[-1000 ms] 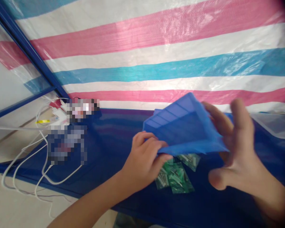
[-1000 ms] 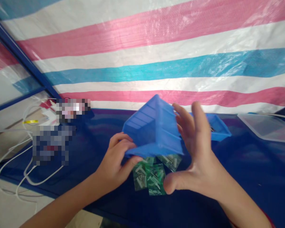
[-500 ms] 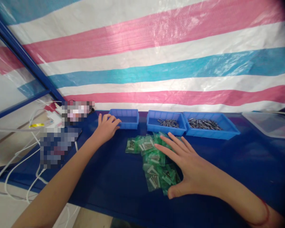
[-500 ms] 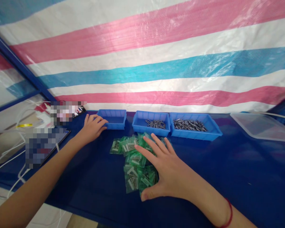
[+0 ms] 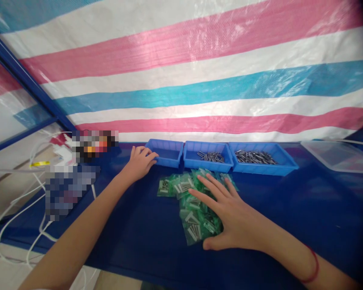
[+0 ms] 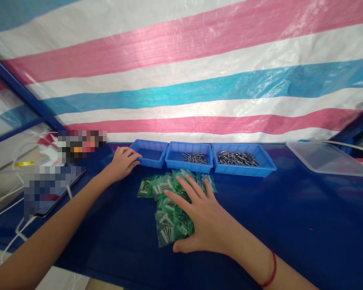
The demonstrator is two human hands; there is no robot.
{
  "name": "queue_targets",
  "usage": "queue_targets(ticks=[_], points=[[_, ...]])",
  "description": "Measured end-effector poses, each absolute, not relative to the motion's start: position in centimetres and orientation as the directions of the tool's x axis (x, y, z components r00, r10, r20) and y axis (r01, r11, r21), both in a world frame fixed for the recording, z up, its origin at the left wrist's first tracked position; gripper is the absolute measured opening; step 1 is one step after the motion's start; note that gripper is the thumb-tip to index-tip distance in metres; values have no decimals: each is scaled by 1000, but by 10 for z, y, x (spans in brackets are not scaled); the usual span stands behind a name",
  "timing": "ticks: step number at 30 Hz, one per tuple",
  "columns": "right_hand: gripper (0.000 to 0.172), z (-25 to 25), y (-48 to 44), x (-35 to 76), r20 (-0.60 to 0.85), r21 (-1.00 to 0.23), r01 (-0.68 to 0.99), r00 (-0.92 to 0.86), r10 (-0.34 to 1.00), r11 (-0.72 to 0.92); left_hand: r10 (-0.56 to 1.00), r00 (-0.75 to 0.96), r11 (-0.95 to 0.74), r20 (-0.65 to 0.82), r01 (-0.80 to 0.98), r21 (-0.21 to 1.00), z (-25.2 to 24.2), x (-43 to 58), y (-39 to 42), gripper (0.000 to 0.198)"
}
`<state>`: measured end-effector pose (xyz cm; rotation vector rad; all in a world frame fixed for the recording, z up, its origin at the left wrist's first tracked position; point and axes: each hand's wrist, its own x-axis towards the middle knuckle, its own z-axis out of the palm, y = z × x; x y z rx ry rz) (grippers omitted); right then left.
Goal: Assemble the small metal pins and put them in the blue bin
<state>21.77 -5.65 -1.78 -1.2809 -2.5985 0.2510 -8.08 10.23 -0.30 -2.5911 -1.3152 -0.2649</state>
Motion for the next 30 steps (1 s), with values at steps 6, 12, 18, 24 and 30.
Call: queue_targets(ticks=[6,12,18,24,30], points=[[112,-20,-56,217,130,-261,767,-574,809,586,777,563,-564,283,821,-84,-3,-75,93,26],[114,-18,-56,218,152,-229,795,-540,828,561,746,549,-579,378,815,-41,5,-69,82,32],[113,-24,-58,216,133,-233,833,-483,865,501,524,776,-848,350,513,130,3,-44,30,60],[85,-26,-62,209,197,-202,820,-502,842,536,532,824,-838,197,477,265,-17,-20,2,98],[59,-24,-60,206,257,-235,797,-500,827,556,567,783,-818,257,498,287,-22,-15,-5,81]])
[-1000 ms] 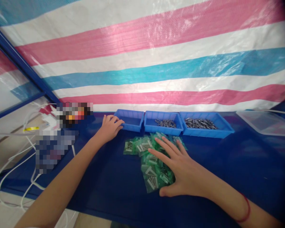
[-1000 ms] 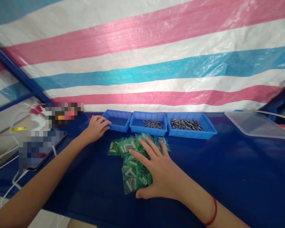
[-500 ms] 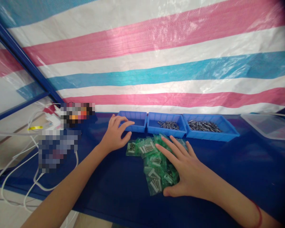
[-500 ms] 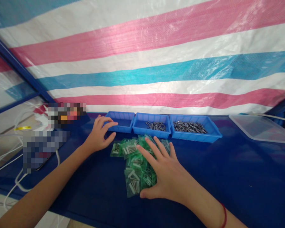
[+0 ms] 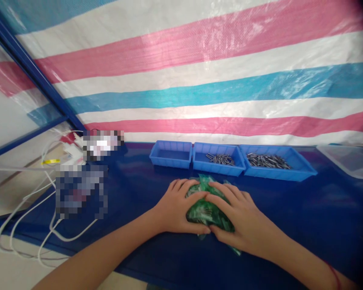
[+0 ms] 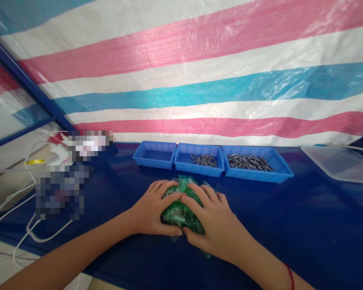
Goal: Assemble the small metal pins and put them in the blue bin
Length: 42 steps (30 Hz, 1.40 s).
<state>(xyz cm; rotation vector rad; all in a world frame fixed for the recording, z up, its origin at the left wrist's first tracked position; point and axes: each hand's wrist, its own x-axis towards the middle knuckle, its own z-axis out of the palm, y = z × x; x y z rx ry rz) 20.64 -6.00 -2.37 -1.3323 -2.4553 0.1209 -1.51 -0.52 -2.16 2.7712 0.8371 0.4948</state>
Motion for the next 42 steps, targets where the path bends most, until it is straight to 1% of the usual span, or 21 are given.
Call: queue_targets(ticks=[4,8,10,12,13,15,16,18,19,21,24,26,28,30,32,33,35,37,38,40,42], points=[[51,-27,-58,205,279,-297,773,-491,826,560,595,757,-800,271,523,294,-25,-16,-8,60],[50,-35,-57,203,346,-290,808,-411,843,513,638,725,-767,259,568,297,-25,-19,-11,46],[52,-38,-56,203,358,-277,831,-376,854,482,647,716,-759,261,576,303,-24,-20,-12,45],[50,-38,-55,203,352,-257,855,-351,868,450,650,707,-757,279,571,316,-22,-20,-13,47],[46,-37,-55,203,349,-241,868,-341,873,435,647,704,-760,292,565,323,-22,-20,-13,49],[40,-35,-56,202,364,-204,883,-332,870,422,641,703,-765,308,553,331,-22,-20,-14,63],[42,-35,-56,202,375,-188,883,-339,863,429,639,707,-767,304,551,330,-23,-19,-14,71],[58,-35,-56,201,376,-169,868,-382,844,467,632,723,-771,279,552,316,-25,-18,-15,80],[64,-36,-56,201,362,-168,855,-409,837,490,628,732,-774,264,554,305,-26,-17,-15,79],[69,-38,-54,202,320,-178,833,-454,831,524,613,753,-787,239,552,277,-28,-15,-15,70],[63,-41,-49,205,297,-226,815,-465,834,534,605,761,-794,236,550,260,-28,-13,-15,55],[57,-40,-47,207,321,-266,818,-424,847,510,622,735,-781,270,555,287,-26,-12,-15,44],[49,-39,-45,208,346,-296,825,-377,859,482,635,702,-770,322,545,332,-23,-11,-16,38],[45,-37,-46,208,355,-304,826,-364,861,474,631,682,-773,371,514,371,-21,-12,-17,39],[45,-35,-47,208,348,-295,824,-380,857,484,619,669,-783,411,484,392,-20,-13,-17,43],[48,-34,-48,208,345,-288,824,-386,856,488,615,664,-786,424,476,395,-20,-14,-17,43],[59,-33,-50,206,344,-272,832,-386,856,484,599,674,-799,432,463,384,-21,-15,-16,40],[71,-33,-51,205,348,-261,840,-378,858,476,566,711,-822,417,446,355,-23,-14,-15,38],[73,-33,-51,204,348,-260,842,-375,859,473,549,730,-833,407,438,338,-23,-14,-15,39],[72,-32,-51,203,343,-272,835,-381,859,479,529,754,-846,389,432,312,-23,-12,-16,39],[66,-32,-51,203,330,-294,819,-396,857,492,525,763,-849,378,434,302,-22,-11,-16,35]])
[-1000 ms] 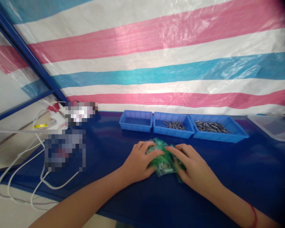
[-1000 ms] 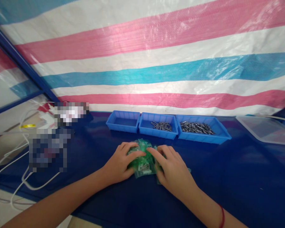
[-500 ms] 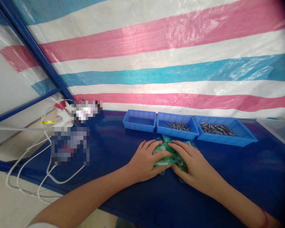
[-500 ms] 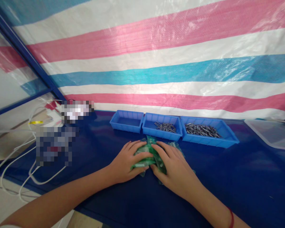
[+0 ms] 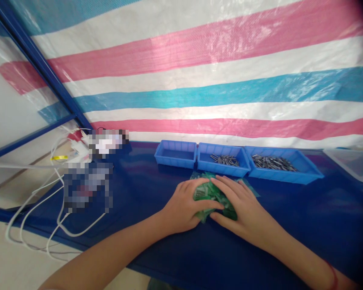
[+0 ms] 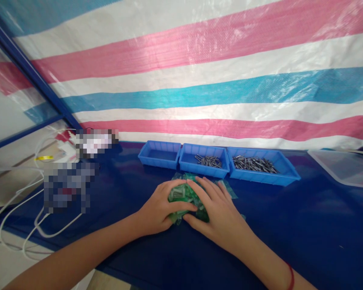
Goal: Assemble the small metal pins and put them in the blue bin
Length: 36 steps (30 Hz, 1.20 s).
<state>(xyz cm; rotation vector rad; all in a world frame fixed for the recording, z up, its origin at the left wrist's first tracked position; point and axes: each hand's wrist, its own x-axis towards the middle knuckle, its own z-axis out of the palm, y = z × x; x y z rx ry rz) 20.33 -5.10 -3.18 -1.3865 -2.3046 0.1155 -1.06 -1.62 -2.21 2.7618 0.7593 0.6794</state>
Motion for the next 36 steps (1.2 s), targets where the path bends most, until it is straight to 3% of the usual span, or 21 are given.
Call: queue_targets(ticks=[5,8,16,22,26,32,36], points=[[61,-31,-51,205,306,-331,802,-407,861,497,539,752,-840,379,446,310,-17,-10,-17,43],[64,-35,-52,204,308,-262,863,-349,885,431,565,742,-823,361,476,311,-17,-11,-17,58],[54,-44,-58,198,356,-77,927,-317,879,366,644,673,-765,364,556,324,-24,-10,-19,61],[43,-41,-59,194,396,-101,935,-276,876,341,676,659,-735,330,575,360,-20,-11,-19,62],[48,-39,-60,194,387,-143,929,-264,883,340,645,713,-754,276,533,384,-19,-16,-16,79],[65,-39,-62,192,405,-122,895,-349,845,429,620,736,-773,272,516,368,-17,-17,-18,70],[57,-43,-60,192,344,-114,887,-387,855,448,573,744,-814,344,468,343,-17,-13,-19,59]])
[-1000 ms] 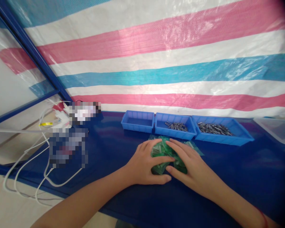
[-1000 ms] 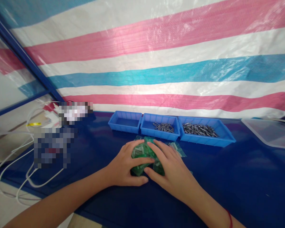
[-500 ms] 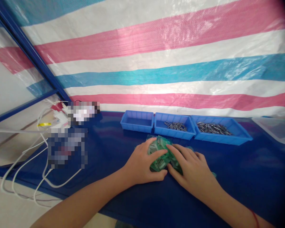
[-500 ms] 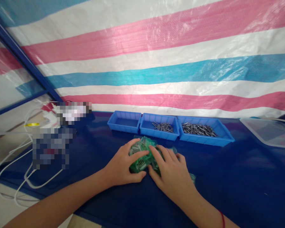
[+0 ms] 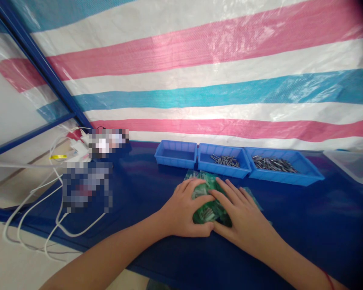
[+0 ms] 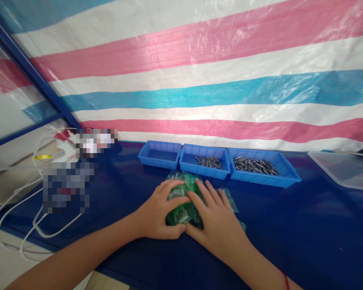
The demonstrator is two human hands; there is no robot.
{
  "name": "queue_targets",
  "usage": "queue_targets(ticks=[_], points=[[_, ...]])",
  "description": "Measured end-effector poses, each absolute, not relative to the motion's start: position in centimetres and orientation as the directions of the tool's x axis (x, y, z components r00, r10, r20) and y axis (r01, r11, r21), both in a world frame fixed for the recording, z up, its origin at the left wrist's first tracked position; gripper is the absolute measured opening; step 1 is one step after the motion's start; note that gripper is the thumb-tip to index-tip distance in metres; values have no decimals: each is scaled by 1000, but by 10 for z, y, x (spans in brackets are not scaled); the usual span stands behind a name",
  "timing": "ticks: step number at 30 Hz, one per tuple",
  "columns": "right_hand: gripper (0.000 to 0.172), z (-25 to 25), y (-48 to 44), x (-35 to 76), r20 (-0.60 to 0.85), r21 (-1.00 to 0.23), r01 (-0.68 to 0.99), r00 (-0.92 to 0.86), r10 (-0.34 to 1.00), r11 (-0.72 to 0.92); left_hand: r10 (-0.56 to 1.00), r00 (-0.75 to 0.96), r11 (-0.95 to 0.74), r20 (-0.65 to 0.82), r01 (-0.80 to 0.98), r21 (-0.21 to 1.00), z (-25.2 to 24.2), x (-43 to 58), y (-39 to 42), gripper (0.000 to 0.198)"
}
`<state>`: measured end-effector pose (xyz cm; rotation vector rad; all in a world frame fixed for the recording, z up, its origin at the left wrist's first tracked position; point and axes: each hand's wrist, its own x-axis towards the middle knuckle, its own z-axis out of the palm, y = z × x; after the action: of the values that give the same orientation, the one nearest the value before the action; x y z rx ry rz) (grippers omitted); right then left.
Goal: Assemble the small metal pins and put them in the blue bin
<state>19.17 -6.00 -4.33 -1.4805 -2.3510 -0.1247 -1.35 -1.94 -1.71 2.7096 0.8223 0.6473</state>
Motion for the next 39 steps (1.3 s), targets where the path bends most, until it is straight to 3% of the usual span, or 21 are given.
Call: queue_targets(ticks=[5,9,14,19,24,34,39], points=[[46,-41,-58,194,338,-173,879,-371,865,444,578,732,-811,361,470,348,-18,-12,-20,55],[61,-38,-60,196,356,-186,885,-343,869,426,652,677,-758,342,578,302,-17,-12,-21,65],[83,-43,-63,197,352,-74,905,-370,860,420,694,683,-719,228,640,272,-17,-13,-19,89],[81,-46,-63,196,297,-94,904,-375,878,417,675,713,-733,192,615,292,-22,-12,-18,95],[64,-38,-61,196,324,-116,889,-388,863,444,655,700,-755,285,592,281,-25,-12,-18,85],[57,-35,-57,200,338,-134,910,-331,881,393,686,671,-727,280,636,258,-23,-16,-22,62],[64,-31,-57,201,349,-150,903,-333,876,403,703,646,-711,298,646,277,-23,-15,-22,59]])
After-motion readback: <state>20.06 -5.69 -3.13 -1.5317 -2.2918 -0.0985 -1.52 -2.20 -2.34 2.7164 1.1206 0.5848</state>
